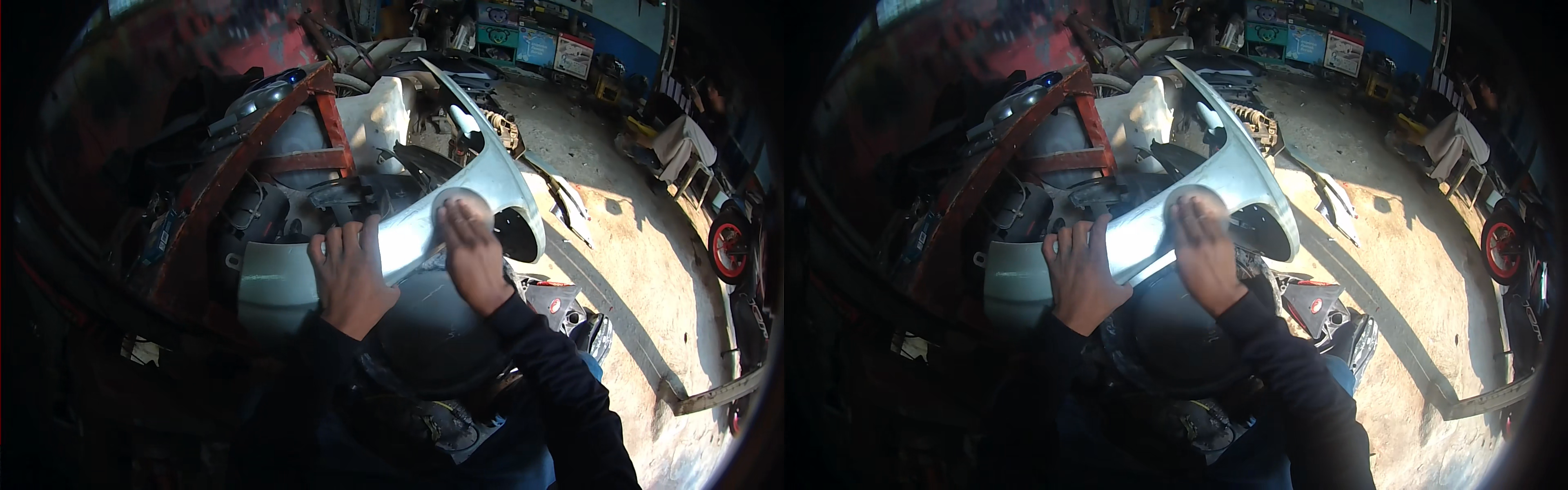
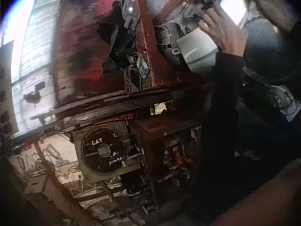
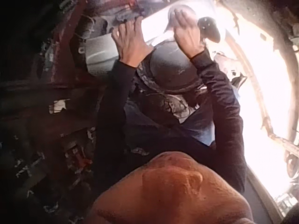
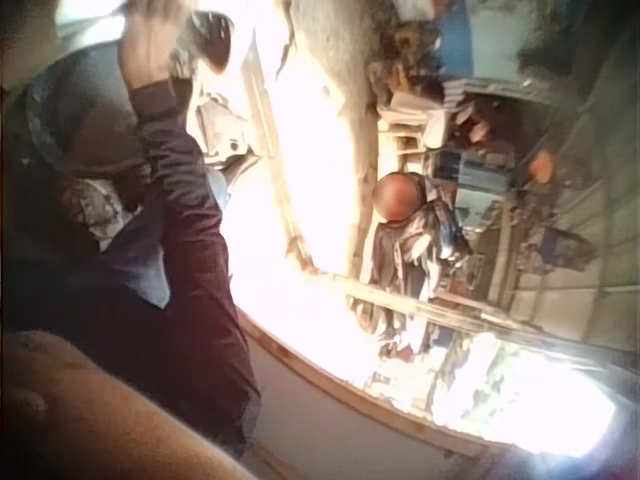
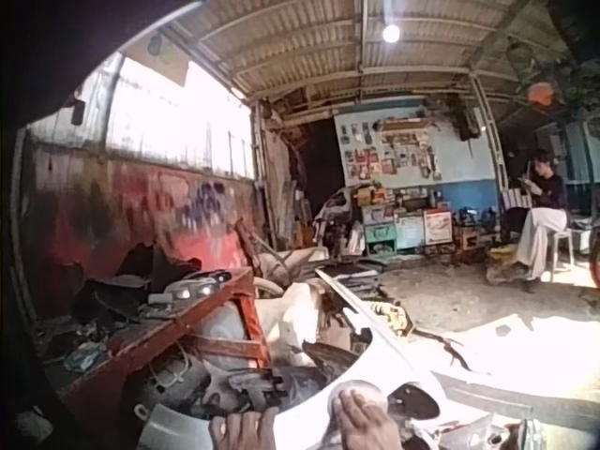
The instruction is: The person sands a plastic motorcycle panel by hand using a circular sanding pad, rubbing the surface repeatedly and checking the texture with their fingers.
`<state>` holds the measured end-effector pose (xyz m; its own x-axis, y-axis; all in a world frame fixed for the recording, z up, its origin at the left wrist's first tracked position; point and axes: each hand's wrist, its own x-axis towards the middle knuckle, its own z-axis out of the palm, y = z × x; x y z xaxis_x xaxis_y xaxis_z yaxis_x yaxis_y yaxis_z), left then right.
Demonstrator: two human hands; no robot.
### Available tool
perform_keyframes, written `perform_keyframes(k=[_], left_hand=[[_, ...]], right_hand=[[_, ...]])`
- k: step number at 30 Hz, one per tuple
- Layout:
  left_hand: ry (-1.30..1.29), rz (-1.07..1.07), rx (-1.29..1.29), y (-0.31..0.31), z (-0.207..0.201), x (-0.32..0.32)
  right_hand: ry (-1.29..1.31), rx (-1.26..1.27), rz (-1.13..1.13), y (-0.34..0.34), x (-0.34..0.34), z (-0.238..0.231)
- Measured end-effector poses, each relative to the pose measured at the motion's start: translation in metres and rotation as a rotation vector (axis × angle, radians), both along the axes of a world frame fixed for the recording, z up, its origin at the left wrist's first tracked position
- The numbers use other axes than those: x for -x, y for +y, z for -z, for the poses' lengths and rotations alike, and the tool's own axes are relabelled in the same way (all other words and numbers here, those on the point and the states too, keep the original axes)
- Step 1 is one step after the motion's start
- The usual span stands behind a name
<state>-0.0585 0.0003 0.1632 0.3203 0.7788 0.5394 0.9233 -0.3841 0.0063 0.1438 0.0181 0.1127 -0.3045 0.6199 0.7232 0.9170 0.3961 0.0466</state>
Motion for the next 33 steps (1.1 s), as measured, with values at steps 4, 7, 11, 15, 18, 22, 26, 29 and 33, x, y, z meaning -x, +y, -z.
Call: perform_keyframes(k=[4,7,11,15,18,22,26,29,33], left_hand=[[-0.002,-0.029,0.007,-0.002,-0.003,-0.006],[-0.017,0.009,0.039,0.001,0.000,0.001],[-0.014,-0.030,0.023,0.000,-0.003,0.000],[-0.007,-0.035,0.022,0.001,-0.004,0.006],[0.002,-0.051,0.020,0.004,-0.001,0.011],[-0.009,-0.053,0.028,0.003,0.000,0.017],[-0.023,-0.022,0.001,0.010,0.004,0.029],[-0.005,-0.031,0.015,0.007,0.000,0.028],[0.000,-0.040,-0.002,0.009,0.001,0.030]], right_hand=[[-0.086,-0.026,0.063,-0.015,0.024,0.008],[0.001,0.010,-0.063,-0.011,0.012,0.008],[-0.005,0.043,0.046,-0.008,0.017,0.006],[0.000,0.002,-0.070,-0.004,0.008,0.008],[0.067,0.060,0.103,0.008,0.000,0.005],[-0.019,-0.061,-0.208,-0.019,0.023,0.013],[0.171,-0.038,-0.114,0.000,-0.008,-0.004],[0.192,-0.119,-0.111,-0.012,-0.023,-0.012],[0.236,-0.102,-0.059,-0.021,-0.019,-0.026]])
